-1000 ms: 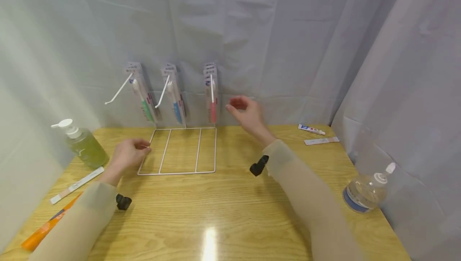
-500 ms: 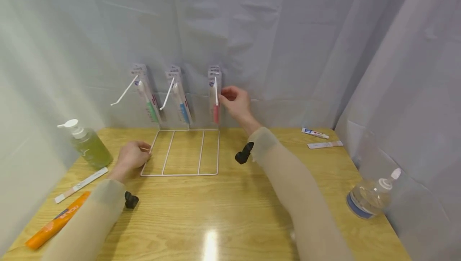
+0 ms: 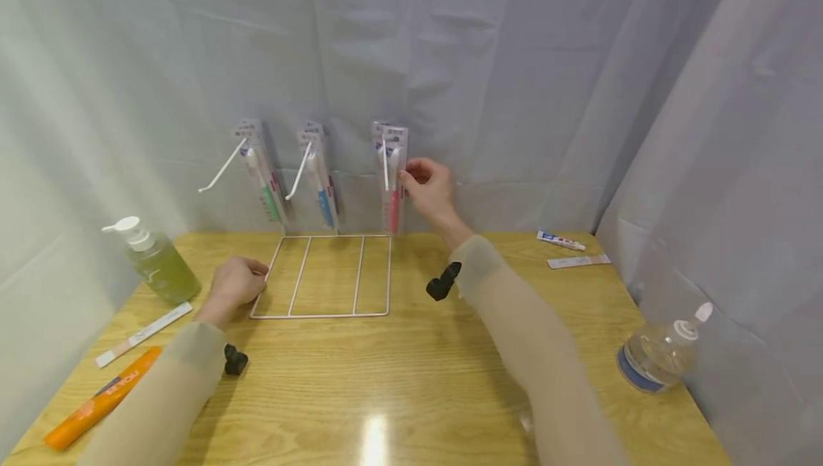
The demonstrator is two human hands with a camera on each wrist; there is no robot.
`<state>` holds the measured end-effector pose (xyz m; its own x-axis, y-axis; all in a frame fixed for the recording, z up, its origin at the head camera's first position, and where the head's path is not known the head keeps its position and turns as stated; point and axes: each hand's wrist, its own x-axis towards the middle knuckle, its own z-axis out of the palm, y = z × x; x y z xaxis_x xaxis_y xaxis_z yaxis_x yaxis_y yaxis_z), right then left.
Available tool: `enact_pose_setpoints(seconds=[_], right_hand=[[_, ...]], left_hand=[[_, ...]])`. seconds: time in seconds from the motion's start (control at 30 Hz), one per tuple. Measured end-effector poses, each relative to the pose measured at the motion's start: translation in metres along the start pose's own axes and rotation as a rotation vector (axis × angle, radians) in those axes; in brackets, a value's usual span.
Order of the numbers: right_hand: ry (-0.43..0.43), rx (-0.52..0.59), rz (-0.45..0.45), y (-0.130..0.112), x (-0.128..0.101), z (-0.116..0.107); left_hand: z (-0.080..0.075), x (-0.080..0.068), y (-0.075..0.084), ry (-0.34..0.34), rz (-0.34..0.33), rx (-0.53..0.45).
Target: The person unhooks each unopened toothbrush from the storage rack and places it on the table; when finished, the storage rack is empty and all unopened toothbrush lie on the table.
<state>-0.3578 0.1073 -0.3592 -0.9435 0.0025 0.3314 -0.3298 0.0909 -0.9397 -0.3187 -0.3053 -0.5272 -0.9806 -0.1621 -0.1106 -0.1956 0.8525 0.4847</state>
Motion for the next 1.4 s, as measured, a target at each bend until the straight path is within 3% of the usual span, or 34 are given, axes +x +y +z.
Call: enact_pose_setpoints(seconds=[0.23,0.5,0.7,0.87,1.17,1.4], right_hand=[[-0.069,-0.121,0.067,-0.002,-0.035,-0.051],[-0.242,-0.120,0.332,0.035,-0.106,-0.108],[-0.306,-0.084,0.558,0.067,-0.164,-0.111],[-0.319,-0.066,0.691,0.078,-0.191,-0.106],[-0.342,-0.213,0.627,0.077,-0.203,-0.109],[-0.362,-0.380,0.582,0.067,-0.198,-0.113]], left_hand=[[0.009,0.018,-0.013,0.007,0.009,0.017],[0.012,0.024,-0.023,0.015,0.035,0.022],[0.009,0.024,-0.029,0.009,0.035,0.006],[0.006,0.020,-0.031,0.015,0.031,0.005],[0.004,0.015,-0.026,0.014,0.021,-0.036],[0.010,0.021,-0.027,0.028,0.043,-0.060]])
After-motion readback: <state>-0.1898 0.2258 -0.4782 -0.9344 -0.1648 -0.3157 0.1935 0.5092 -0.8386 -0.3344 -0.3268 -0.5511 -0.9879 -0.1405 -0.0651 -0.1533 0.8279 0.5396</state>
